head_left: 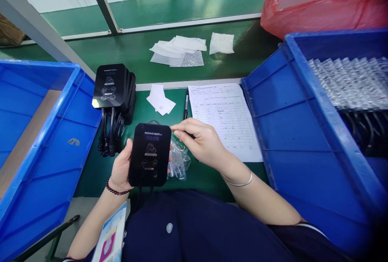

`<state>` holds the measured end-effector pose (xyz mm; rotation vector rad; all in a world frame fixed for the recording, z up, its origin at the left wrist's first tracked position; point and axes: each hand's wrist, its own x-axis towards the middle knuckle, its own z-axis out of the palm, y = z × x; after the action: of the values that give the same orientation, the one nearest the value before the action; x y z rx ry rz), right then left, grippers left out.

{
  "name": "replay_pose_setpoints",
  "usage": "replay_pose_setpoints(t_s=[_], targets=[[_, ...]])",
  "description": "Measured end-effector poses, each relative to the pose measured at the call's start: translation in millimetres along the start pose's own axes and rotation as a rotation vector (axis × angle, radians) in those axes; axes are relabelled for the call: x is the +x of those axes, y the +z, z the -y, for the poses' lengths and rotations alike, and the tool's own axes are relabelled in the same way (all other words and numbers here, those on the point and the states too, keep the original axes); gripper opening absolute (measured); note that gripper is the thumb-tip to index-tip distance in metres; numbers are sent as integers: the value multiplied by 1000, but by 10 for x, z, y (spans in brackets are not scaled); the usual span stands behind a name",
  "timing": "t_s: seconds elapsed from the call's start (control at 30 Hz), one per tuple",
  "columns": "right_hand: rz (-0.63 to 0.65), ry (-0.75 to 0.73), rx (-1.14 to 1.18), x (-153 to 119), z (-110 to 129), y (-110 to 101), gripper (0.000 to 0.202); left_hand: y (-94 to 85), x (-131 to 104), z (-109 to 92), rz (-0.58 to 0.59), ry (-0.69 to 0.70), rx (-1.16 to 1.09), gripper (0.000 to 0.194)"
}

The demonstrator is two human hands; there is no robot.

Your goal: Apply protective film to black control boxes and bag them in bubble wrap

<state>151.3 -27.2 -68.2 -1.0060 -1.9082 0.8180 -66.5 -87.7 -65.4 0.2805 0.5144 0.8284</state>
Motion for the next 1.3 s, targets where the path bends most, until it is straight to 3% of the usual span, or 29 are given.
replay_pose_setpoints(t_s=[0.9, 1.3], targets=[[-16, -12, -1, -10, -26, -8, 18, 17, 17, 7, 19, 8, -11, 67], [-40, -60, -107, -17, 3, 19, 20, 22, 16, 13, -29, 17, 15, 66]])
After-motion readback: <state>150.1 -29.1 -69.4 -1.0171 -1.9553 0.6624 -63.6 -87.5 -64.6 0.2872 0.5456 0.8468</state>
